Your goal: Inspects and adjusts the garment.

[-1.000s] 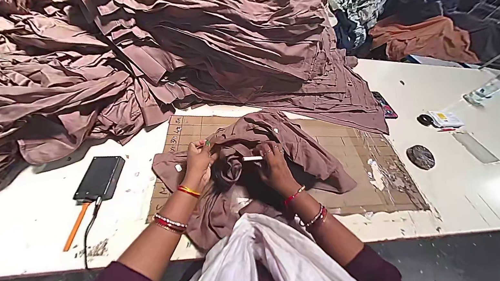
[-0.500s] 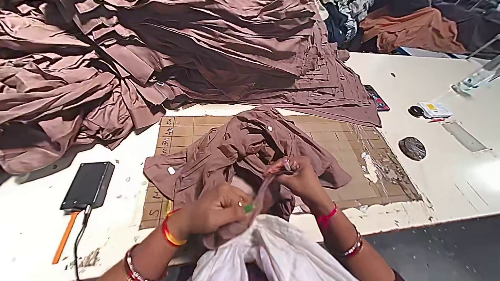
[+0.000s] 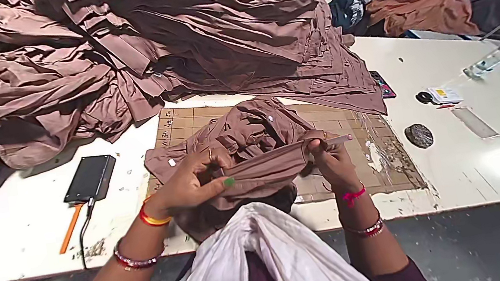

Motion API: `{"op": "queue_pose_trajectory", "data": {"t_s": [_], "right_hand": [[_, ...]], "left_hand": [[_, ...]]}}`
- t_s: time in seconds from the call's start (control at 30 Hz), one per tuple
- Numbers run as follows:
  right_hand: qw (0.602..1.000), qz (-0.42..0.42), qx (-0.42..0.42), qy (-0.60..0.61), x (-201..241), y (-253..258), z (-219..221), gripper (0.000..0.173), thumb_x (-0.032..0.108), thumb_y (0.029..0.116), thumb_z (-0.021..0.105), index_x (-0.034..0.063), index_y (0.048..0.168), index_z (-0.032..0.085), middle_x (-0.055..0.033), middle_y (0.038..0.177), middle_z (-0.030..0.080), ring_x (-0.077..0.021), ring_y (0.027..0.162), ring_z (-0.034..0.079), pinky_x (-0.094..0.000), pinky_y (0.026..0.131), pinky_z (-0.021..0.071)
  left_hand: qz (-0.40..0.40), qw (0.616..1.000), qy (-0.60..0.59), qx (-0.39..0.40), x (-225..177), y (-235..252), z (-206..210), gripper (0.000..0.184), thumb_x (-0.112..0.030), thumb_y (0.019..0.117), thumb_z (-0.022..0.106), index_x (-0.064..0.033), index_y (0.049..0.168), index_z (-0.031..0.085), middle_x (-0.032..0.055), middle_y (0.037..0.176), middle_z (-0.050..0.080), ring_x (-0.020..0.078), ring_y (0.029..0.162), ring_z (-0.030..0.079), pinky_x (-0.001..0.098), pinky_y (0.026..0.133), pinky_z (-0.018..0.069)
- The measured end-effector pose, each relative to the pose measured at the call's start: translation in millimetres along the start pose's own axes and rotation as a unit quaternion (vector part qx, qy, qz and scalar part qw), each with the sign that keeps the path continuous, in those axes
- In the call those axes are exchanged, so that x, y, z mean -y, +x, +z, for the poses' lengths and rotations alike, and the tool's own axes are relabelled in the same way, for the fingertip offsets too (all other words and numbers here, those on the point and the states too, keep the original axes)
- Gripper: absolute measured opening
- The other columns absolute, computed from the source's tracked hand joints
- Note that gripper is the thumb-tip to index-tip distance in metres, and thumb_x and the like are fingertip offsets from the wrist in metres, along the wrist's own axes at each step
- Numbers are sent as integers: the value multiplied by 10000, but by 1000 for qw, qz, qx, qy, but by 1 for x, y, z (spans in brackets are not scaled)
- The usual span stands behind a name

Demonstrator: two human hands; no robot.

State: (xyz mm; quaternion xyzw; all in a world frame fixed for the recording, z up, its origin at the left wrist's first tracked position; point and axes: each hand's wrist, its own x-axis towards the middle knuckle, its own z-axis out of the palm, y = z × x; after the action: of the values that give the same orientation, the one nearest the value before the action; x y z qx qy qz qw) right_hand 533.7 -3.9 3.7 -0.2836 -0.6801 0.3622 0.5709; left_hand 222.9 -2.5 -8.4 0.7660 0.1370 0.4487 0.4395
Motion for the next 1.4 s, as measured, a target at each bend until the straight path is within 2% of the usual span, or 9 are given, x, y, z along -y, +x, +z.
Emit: {"op": "queue_pose_trajectory", "data": {"t_s": [0.27,0.47,0.63,0.9,1.07,1.2,1.27,1.33,1.4], "right_hand": [[992,-51,34,106,13,0,5,148,374,1027,586,349,998,729,227,940,690,82,930,624,-167,871,513],[975,-65,144,157,26,7,13,261,387,1058,511,273,908,692,184,810,637,77,841,592,-147,802,470],[949,-142,282,-11,37,20,44,327,230,1098,425,-9,949,590,-84,842,593,-51,889,558,-187,869,414],[958,-115,260,25,26,13,55,310,243,1093,437,-2,964,576,-54,856,588,-5,897,540,-172,882,397],[975,-65,206,54,14,6,66,300,264,1013,565,-35,1008,585,-42,914,603,6,916,558,-157,851,444],[997,-57,-15,56,6,5,70,130,249,993,659,173,1098,643,148,1031,662,59,947,618,-179,832,547],[995,-98,-26,27,17,8,59,275,456,1021,577,237,1139,695,179,1067,695,68,979,625,-160,850,525],[985,-148,15,-87,31,6,50,553,649,952,580,166,1199,686,105,1116,695,26,1063,614,-180,930,503],[960,-190,2,-206,41,1,55,443,507,977,645,84,1101,694,-10,1018,697,-46,1038,616,-208,970,463]], "left_hand": [[-33,991,-22,-125,-20,6,13,95,-350,1037,584,-299,1027,664,-242,971,643,-128,926,589,95,819,493],[38,987,128,-93,-29,11,24,161,-327,1005,654,-202,976,750,-114,1093,687,-47,1140,578,176,1009,472],[134,966,211,-65,-51,25,52,93,-129,1019,608,-83,1004,688,71,1050,560,14,1048,535,103,967,404],[139,954,251,-92,-45,23,55,119,-187,1063,547,-70,1050,526,83,1048,521,42,977,560,119,924,446],[124,952,265,-91,-45,22,53,172,-208,1064,552,-67,1115,638,89,1041,541,35,1003,559,109,942,432],[116,938,294,-145,-42,20,59,110,-149,1024,605,-48,1010,646,95,1015,569,34,981,567,95,930,433],[96,924,316,-193,-40,20,59,130,-158,1010,623,-33,976,634,95,1008,596,22,982,586,93,926,448],[85,916,331,-211,-40,20,58,132,-150,997,632,-26,952,637,102,990,601,24,972,590,87,911,449],[76,911,347,-212,-39,18,59,135,-148,984,644,-29,922,660,109,958,613,52,948,593,92,889,451]]}}
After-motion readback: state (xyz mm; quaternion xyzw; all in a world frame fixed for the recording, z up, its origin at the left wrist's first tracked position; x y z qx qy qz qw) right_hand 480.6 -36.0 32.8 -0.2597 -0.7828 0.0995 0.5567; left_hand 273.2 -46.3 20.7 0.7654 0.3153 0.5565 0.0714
